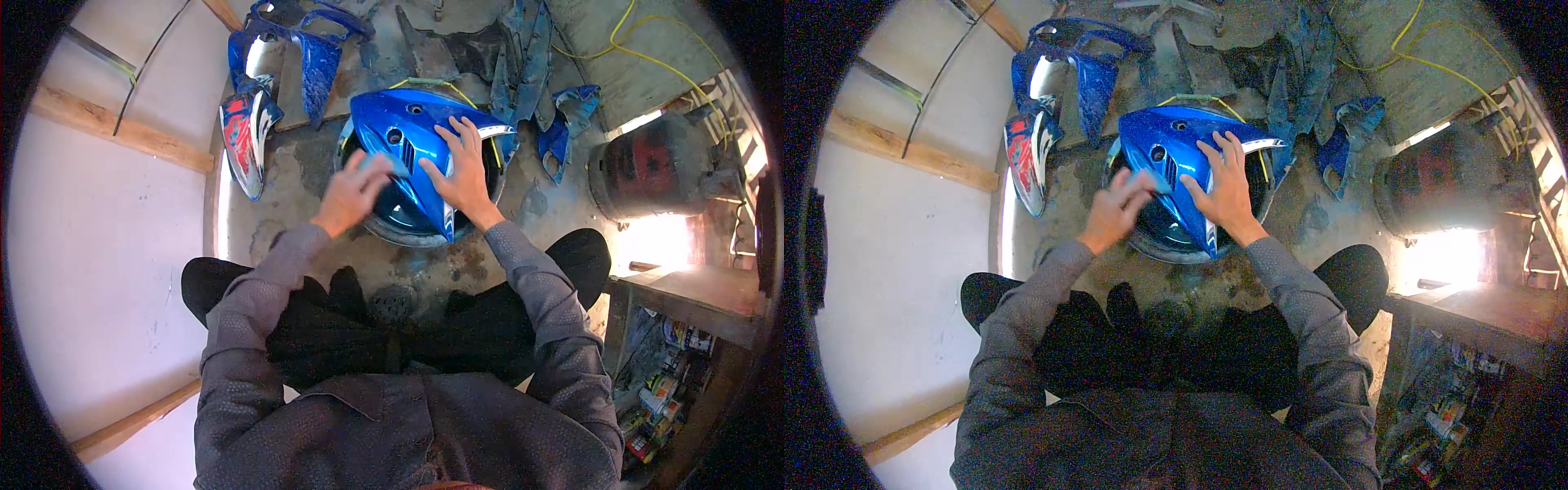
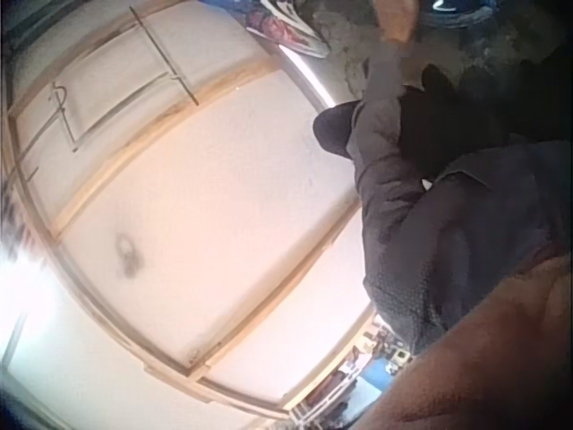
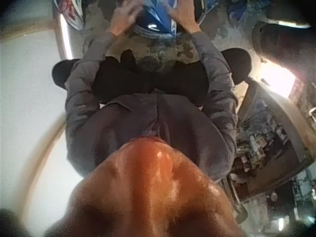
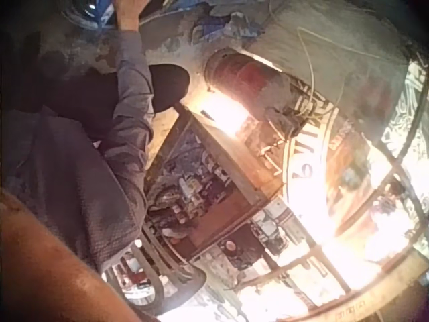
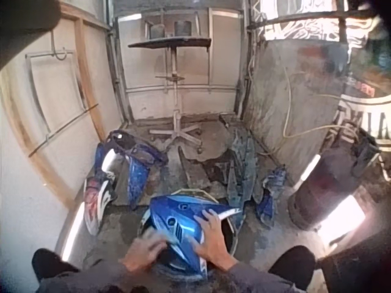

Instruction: The person holds a motorcycle fairing over a bucket and sands its surface using a sanding sponge.

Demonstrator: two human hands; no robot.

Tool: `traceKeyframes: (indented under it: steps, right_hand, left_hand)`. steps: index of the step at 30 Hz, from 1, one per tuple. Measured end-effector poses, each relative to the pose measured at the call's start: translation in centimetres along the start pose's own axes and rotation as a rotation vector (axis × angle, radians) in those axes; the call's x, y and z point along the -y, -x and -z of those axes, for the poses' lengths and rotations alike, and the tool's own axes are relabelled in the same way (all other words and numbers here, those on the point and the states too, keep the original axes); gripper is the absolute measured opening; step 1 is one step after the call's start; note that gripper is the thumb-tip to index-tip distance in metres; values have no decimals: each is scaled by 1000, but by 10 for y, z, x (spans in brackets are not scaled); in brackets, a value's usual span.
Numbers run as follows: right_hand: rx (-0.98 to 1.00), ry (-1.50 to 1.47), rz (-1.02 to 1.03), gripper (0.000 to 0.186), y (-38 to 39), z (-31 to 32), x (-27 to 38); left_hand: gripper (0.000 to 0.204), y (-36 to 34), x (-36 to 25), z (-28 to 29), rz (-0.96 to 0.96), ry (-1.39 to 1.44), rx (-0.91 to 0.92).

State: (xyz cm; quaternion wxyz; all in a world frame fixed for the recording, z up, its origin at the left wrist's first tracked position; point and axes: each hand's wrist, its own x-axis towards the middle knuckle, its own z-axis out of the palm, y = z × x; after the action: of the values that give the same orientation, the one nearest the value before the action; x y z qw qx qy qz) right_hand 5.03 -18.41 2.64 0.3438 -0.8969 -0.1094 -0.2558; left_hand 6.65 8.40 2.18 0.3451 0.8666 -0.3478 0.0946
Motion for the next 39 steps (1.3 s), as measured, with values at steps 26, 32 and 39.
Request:
traceKeyframes:
  steps: [26, 32, 39]
  right_hand:
    - [11, -12, -14, 70, -1, -2, 2]
    - [13, -11, -17, 69, -2, -3, 5]
    - [-7, -11, -14, 69, 0, 0, 2]
  left_hand:
    - [21, 27, -46, -24, -182, 87, 35]
    - [16, -5, 1, 4, 137, 48, -175]
    - [24, 22, -53, -19, -249, 169, 144]
